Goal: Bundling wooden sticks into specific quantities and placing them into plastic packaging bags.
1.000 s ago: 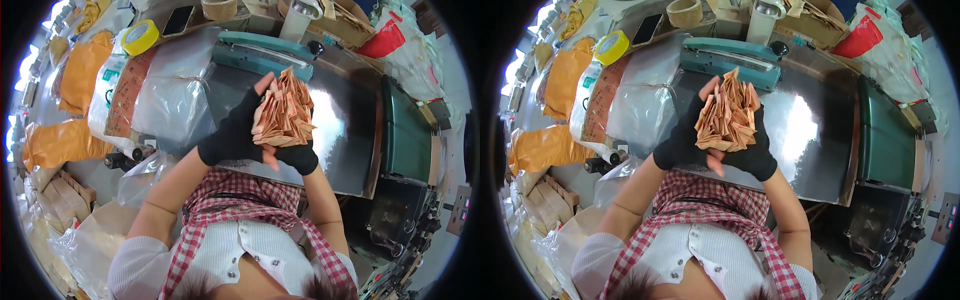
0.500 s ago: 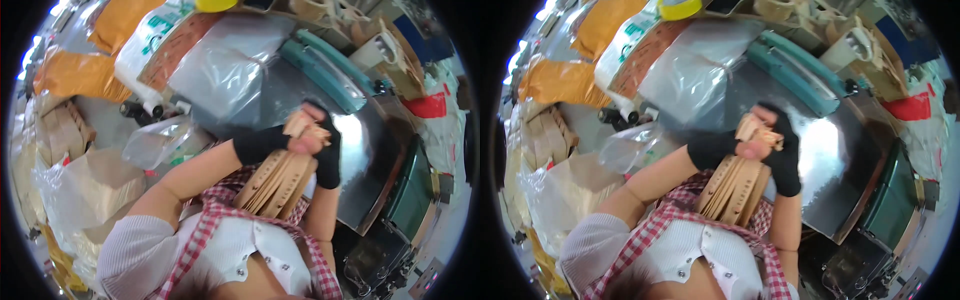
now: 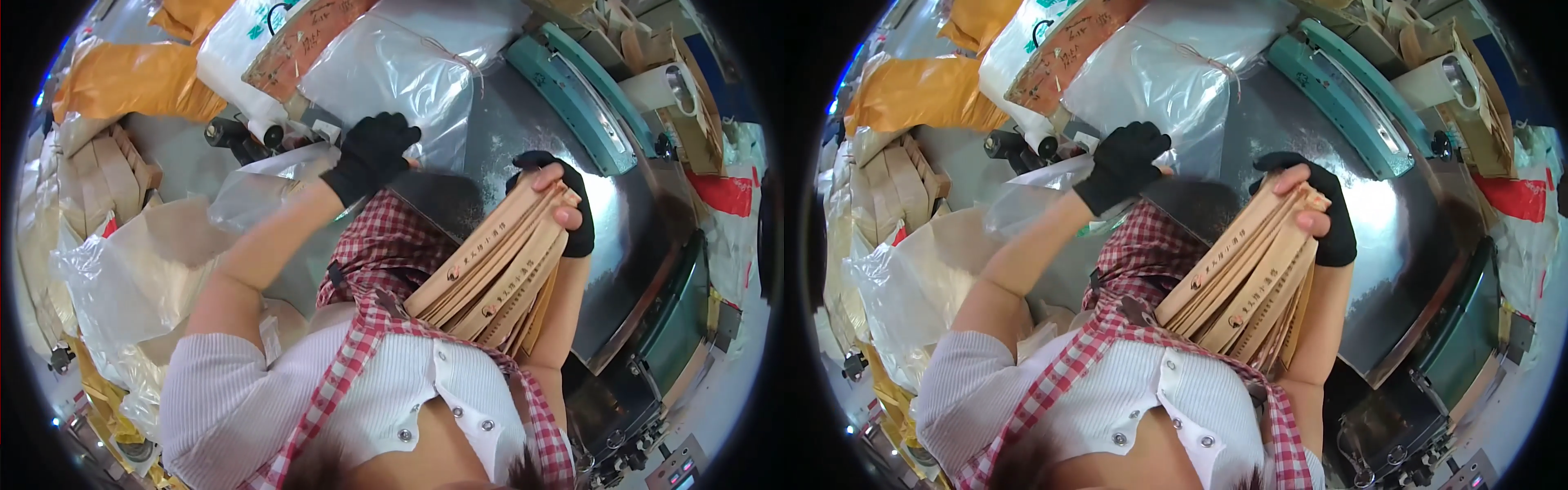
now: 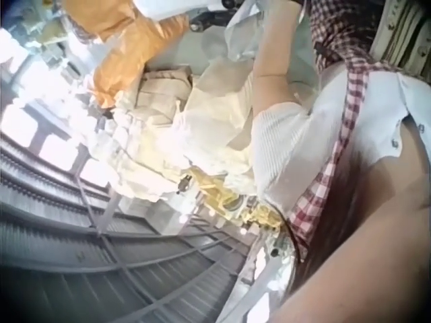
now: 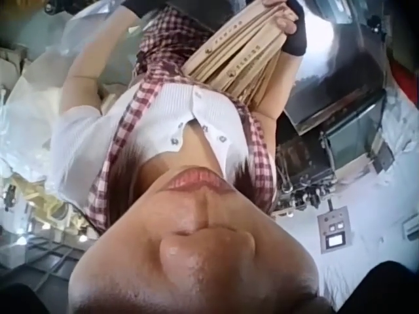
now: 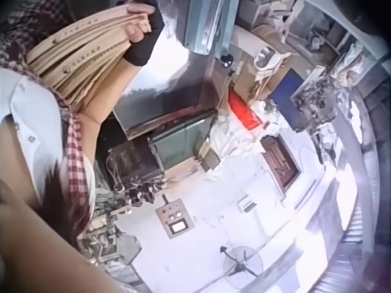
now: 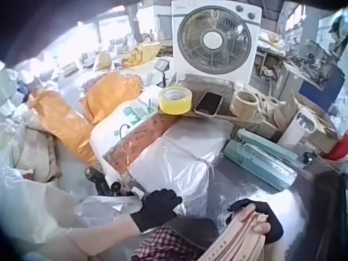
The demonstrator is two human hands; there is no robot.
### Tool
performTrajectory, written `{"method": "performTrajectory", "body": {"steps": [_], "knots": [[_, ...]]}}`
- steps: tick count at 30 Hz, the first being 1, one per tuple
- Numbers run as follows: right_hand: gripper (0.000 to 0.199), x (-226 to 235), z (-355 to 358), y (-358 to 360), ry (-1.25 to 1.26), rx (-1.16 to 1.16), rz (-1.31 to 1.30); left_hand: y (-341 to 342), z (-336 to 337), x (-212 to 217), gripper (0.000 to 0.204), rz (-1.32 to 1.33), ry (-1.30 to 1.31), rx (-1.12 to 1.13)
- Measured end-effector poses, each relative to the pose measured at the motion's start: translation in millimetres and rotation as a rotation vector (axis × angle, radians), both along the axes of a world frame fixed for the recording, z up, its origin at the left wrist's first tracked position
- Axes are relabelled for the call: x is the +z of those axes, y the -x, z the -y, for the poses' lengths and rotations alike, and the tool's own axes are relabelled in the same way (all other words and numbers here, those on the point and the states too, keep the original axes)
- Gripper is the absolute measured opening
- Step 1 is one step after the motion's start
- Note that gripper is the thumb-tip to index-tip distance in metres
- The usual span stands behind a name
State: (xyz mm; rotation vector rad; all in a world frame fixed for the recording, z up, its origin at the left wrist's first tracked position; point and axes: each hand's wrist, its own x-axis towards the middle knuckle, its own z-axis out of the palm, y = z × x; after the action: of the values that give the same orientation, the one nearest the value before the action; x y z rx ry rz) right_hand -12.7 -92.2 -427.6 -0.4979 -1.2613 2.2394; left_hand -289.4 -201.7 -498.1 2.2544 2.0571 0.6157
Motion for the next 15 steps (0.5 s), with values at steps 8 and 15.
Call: {"method": "performTrajectory", "body": {"steps": [8,15], "knots": [[0.044,-4,-5,8,-0.028,0.026,0.090,30,-12,-11,0.011,0.515,0.107,-0.034],[0.047,-21,-24,26,-0.110,0.163,0.163,25,-39,31,0.020,1.585,0.141,0.153]]}}
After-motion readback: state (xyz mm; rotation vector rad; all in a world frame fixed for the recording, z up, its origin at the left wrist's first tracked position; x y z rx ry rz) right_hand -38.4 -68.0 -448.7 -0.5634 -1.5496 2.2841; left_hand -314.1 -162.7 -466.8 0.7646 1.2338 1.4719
